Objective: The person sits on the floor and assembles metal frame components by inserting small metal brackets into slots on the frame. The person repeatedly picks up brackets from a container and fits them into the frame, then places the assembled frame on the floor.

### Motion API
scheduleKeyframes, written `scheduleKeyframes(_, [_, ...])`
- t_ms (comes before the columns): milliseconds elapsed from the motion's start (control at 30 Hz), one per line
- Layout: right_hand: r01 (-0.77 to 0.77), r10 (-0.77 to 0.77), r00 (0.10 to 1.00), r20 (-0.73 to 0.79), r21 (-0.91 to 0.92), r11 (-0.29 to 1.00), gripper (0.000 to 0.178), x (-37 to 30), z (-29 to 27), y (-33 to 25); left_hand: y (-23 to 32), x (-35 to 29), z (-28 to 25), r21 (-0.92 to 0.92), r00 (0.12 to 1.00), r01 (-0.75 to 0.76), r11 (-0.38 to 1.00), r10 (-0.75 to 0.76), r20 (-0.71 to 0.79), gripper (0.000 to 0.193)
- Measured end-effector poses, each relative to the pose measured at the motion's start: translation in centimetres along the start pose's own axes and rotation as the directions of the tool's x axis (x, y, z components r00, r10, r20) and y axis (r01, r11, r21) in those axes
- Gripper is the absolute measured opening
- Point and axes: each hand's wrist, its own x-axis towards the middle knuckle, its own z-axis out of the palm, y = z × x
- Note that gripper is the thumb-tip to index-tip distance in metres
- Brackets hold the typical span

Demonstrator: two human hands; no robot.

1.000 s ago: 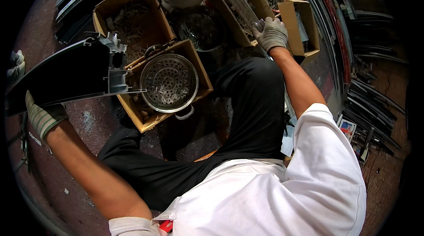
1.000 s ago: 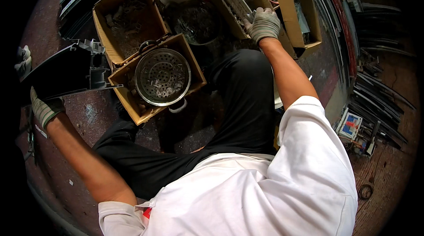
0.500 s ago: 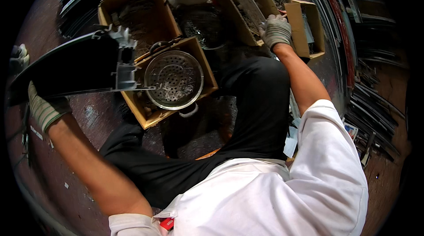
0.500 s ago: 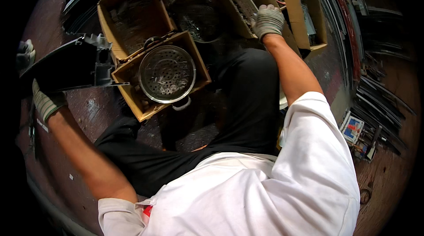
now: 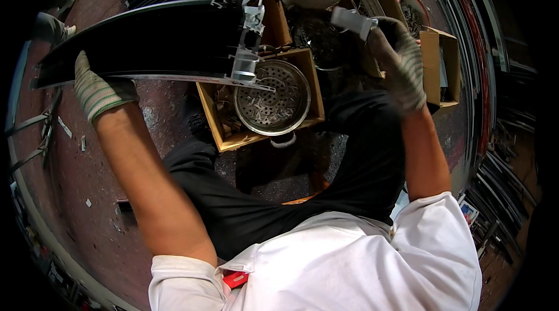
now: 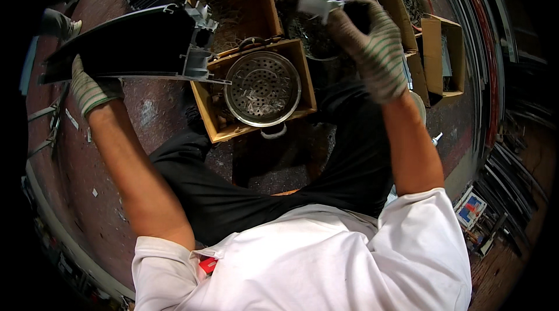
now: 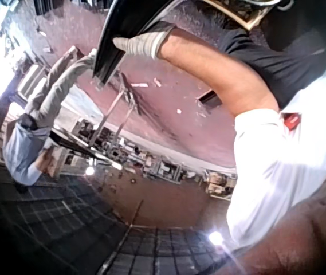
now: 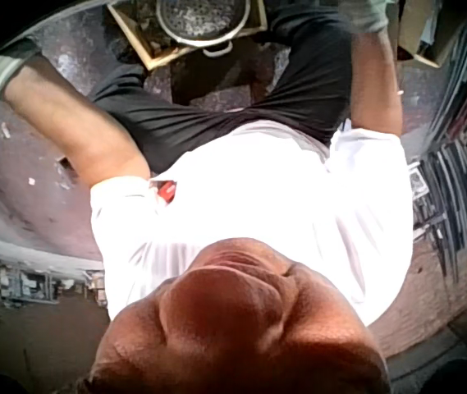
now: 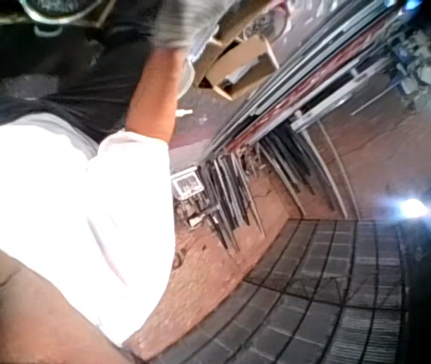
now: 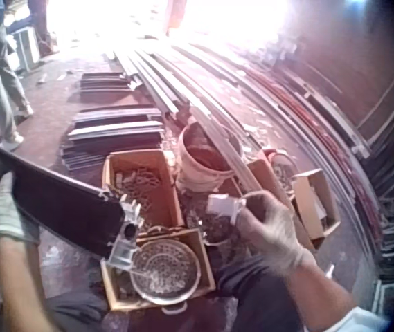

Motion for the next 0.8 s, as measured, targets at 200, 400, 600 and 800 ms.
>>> scheduleKeyframes(200, [-0.204, 0.051, 0.958, 0.281, 0.548, 0.811, 0.051, -4.5, 5.7, -4.1, 0.3, 0.3, -0.2, -0.018, 1.000, 0.009, 1.000, -0.009, -0.011, 0.046])
scheduleKeyframes(400, [-0.270, 0.112, 0.944, 0.312, 0.526, 0.807, 0.055, -5.8, 8.5, -5.1, 1.0, -1.2, 0.4, -0.030, 0.996, 0.014, 0.999, -0.017, -0.089, 0.048])
scheduleKeyframes(600, [-0.380, 0.216, 0.908, 0.360, 0.486, 0.787, 0.052, -5.8, 8.9, -5.2, 1.4, -1.2, 0.4, -0.031, 0.993, 0.033, 0.999, -0.036, -0.113, 0.050])
scheduleKeyframes(800, [-0.393, 0.238, 0.894, 0.380, 0.408, 0.824, 0.048, -5.5, 9.2, -6.0, 1.3, -1.1, -0.2, -0.043, 0.998, -0.017, 0.999, 0.014, -0.062, 0.050])
